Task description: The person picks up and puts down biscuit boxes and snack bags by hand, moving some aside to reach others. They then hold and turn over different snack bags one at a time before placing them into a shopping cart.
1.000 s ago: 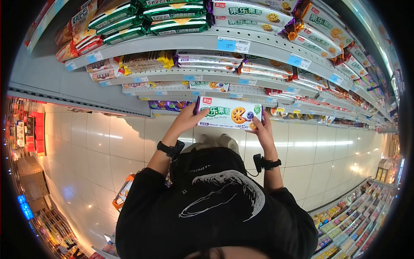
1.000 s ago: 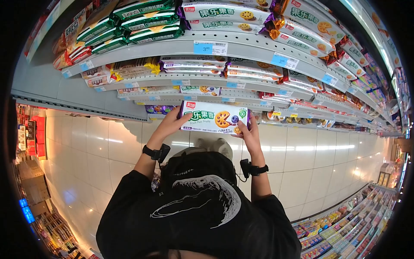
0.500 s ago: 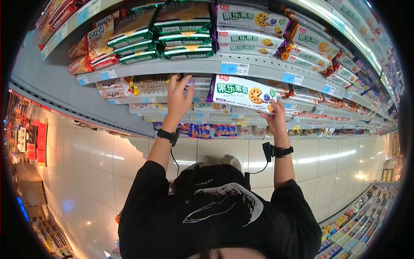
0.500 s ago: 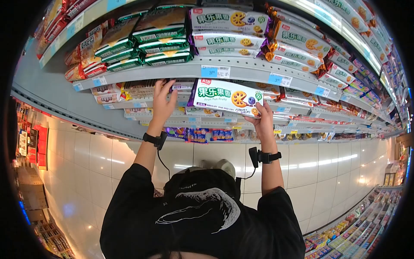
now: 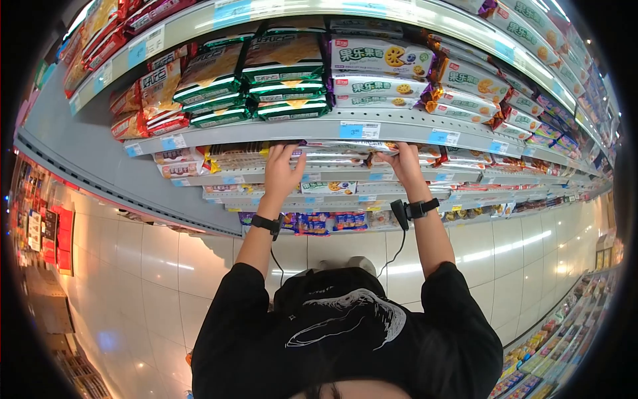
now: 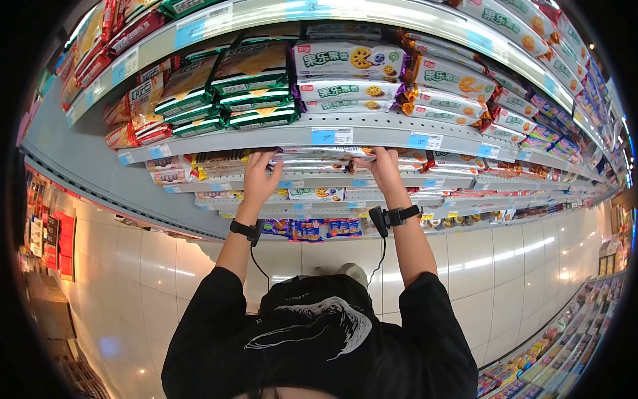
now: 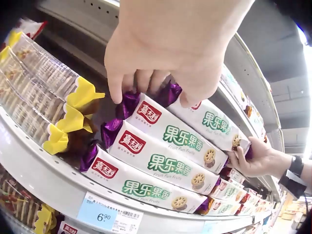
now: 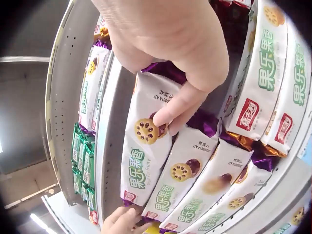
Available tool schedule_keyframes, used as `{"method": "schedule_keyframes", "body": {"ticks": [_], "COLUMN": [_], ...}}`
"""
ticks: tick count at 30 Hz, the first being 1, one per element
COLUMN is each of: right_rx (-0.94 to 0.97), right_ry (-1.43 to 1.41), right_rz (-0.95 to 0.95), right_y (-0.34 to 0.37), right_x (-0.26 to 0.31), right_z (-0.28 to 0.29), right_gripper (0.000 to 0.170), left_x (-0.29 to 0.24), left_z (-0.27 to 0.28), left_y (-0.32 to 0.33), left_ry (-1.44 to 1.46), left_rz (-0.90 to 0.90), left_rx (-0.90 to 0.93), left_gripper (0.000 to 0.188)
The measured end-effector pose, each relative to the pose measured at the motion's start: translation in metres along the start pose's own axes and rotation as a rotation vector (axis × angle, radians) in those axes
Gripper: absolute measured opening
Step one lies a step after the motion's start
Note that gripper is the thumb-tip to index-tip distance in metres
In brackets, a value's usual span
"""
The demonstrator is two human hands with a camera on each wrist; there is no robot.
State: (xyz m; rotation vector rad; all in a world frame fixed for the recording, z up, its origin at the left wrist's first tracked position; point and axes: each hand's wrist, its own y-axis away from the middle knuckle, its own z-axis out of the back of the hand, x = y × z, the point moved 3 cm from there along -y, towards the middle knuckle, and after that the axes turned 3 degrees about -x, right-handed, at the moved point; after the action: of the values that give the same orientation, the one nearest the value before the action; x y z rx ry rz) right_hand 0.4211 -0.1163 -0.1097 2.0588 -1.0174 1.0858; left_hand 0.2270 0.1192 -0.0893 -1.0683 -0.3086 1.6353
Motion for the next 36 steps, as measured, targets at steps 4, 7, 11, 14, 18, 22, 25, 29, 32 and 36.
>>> {"method": "schedule_keyframes", "body": {"ticks": [4, 7, 11, 14, 18, 22, 25, 29, 32, 36], "right_rx": [-0.129, -0.201, -0.145, -0.051, -0.009, 0.005, -0.057, 0.039, 0.044, 0.126], "right_ry": [0.126, 0.510, 1.470, 1.265, 1.109, 2.167, 2.131, 0.504, 0.243, 0.260], "right_rz": [0.065, -0.021, 0.457, 0.520, 0.491, 0.407, 0.669, 0.296, 0.152, 0.164], "right_y": [-0.017, -0.027, -0.075, -0.087, -0.096, -0.101, -0.137, -0.111, -0.122, -0.105], "right_x": [-0.003, 0.003, -0.013, -0.019, -0.022, -0.015, -0.036, -0.047, -0.057, -0.048], "right_z": [-0.021, -0.020, 0.003, 0.005, 0.016, 0.015, 0.049, 0.026, 0.045, 0.026], "right_gripper": [0.035, 0.037, 0.038, 0.039, 0.040, 0.043, 0.041, 0.032, 0.029, 0.028], "left_x": [-0.001, 0.006, 0.013, 0.018, 0.024, 0.024, 0.022, 0.024, 0.027, 0.022], "left_z": [0.006, 0.007, 0.006, 0.003, 0.001, 0.001, 0.000, -0.002, -0.006, -0.007], "left_y": [-0.005, -0.006, -0.009, -0.009, -0.012, -0.015, -0.015, -0.012, -0.010, -0.012], "left_ry": [-0.040, -0.044, -0.038, -0.036, -0.041, -0.020, -0.070, -0.042, -0.079, -0.121], "left_rz": [0.090, 0.134, 0.137, 0.125, 0.210, 0.225, 0.229, 0.221, 0.232, 0.162], "left_rx": [-0.028, 0.007, 0.026, -0.005, 0.046, 0.040, 0.024, -0.016, 0.009, -0.048], "left_gripper": [0.057, 0.061, 0.053, 0.051, 0.046, 0.045, 0.045, 0.043, 0.043, 0.045]}}
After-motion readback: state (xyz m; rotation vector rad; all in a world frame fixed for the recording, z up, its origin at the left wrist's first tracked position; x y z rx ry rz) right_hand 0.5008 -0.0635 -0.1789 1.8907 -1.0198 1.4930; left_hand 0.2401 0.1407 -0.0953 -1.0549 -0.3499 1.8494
